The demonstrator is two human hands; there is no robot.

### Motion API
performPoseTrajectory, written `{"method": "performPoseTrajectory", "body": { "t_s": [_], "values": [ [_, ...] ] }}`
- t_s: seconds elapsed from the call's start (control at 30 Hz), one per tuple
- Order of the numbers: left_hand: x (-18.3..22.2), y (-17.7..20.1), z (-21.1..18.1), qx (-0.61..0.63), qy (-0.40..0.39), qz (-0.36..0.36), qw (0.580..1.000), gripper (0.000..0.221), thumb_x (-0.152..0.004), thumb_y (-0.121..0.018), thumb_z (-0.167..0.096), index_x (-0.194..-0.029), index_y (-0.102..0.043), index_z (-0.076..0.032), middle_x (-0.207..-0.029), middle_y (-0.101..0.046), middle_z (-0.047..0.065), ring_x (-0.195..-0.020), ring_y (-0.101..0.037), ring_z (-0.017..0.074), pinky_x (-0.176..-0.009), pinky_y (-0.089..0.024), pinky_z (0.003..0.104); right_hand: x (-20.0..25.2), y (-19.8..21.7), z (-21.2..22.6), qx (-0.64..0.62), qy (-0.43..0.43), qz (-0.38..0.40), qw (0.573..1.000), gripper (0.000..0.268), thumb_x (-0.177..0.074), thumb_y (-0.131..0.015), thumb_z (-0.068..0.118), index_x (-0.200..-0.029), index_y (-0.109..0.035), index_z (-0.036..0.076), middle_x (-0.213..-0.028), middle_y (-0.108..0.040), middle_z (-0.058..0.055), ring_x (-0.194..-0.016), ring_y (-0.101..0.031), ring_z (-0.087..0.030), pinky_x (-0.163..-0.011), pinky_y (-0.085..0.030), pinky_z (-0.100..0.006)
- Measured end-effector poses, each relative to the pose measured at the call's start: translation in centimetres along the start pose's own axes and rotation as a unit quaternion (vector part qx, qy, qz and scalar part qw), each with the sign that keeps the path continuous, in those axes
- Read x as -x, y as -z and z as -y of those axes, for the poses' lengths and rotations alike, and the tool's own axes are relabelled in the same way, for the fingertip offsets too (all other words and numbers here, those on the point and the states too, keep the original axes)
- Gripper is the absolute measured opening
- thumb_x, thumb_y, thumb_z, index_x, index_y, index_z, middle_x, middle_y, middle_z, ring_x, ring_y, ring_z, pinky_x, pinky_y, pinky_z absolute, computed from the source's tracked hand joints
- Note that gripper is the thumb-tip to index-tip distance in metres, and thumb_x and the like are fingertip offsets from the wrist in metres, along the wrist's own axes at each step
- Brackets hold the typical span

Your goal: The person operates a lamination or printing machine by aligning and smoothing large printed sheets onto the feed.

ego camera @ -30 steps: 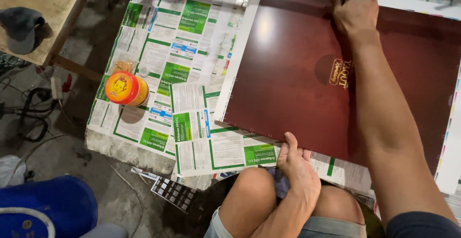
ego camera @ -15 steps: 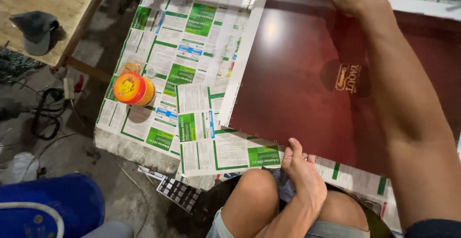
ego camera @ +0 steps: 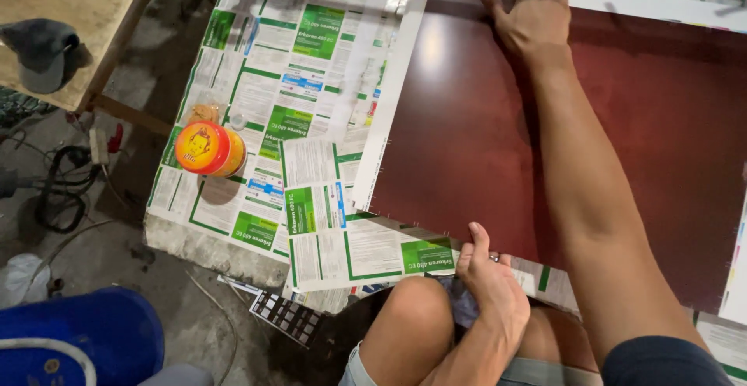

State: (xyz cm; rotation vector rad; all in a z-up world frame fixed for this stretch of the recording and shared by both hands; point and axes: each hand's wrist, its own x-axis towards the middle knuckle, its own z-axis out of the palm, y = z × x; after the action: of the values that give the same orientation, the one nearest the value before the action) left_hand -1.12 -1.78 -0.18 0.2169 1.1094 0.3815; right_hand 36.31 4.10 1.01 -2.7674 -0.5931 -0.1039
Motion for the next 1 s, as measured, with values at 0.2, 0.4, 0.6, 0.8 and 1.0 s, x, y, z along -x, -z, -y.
{"method": "performPoseTrajectory", "body": {
  "t_s": [0.2,0.4,0.6,0.8,1.0],
  "values": [
    [-0.6,0.6,0.5,-0.011,0.007,0.011,1.000,0.036,-0.084,-0.079,-0.045,-0.086,-0.056,-0.017,-0.105,-0.053,-0.003,-0.097,-0.043,0.0142,-0.092,-0.034,0.042,0.8,0.3,0.5,-0.014,-0.011,-0.003,1.000,0.091,-0.107,-0.028,0.071,-0.159,-0.032,-0.004,-0.164,-0.032,-0.021,-0.153,-0.026,-0.035,-0.122,-0.016,-0.050],
    [0.5,-0.4,-0.2,0.005,0.016,-0.005,1.000,0.035,-0.084,-0.076,-0.044,-0.102,-0.066,-0.016,-0.112,-0.062,-0.003,-0.101,-0.050,0.0139,-0.095,-0.035,0.041,-1.8,3.0,1.3,0.053,-0.033,0.111,0.992,0.094,-0.103,-0.031,0.075,-0.159,-0.039,-0.001,-0.162,-0.040,-0.022,-0.148,-0.037,-0.037,-0.122,-0.027,-0.049],
    [1.9,-1.7,-2.0,0.034,0.022,0.016,0.999,0.044,-0.078,-0.080,-0.038,-0.112,-0.072,-0.012,-0.121,-0.071,0.002,-0.111,-0.063,0.0169,-0.100,-0.047,0.038,-1.9,-0.4,-0.1,-0.004,0.004,0.042,0.999,0.096,-0.107,-0.033,0.076,-0.153,-0.040,-0.008,-0.157,-0.039,-0.029,-0.146,-0.035,-0.041,-0.120,-0.025,-0.049],
    [-1.0,0.5,0.2,0.011,0.027,-0.014,0.999,0.053,-0.077,-0.087,-0.036,-0.112,-0.060,-0.007,-0.133,-0.061,0.006,-0.118,-0.054,0.0223,-0.105,-0.039,0.048,-0.3,0.4,1.9,0.007,-0.054,0.050,0.997,0.098,-0.103,-0.027,0.076,-0.159,-0.029,-0.005,-0.163,-0.031,-0.025,-0.151,-0.028,-0.037,-0.123,-0.021,-0.048],
    [-0.6,0.0,-0.2,0.006,0.030,-0.023,0.999,0.068,-0.072,-0.086,-0.038,-0.127,-0.057,-0.011,-0.144,-0.055,0.003,-0.129,-0.048,0.0224,-0.113,-0.030,0.053,0.3,0.8,2.5,0.006,-0.060,0.053,0.997,0.098,-0.102,-0.023,0.076,-0.161,-0.020,-0.002,-0.168,-0.023,-0.021,-0.155,-0.021,-0.033,-0.125,-0.016,-0.045]
  ]
}}
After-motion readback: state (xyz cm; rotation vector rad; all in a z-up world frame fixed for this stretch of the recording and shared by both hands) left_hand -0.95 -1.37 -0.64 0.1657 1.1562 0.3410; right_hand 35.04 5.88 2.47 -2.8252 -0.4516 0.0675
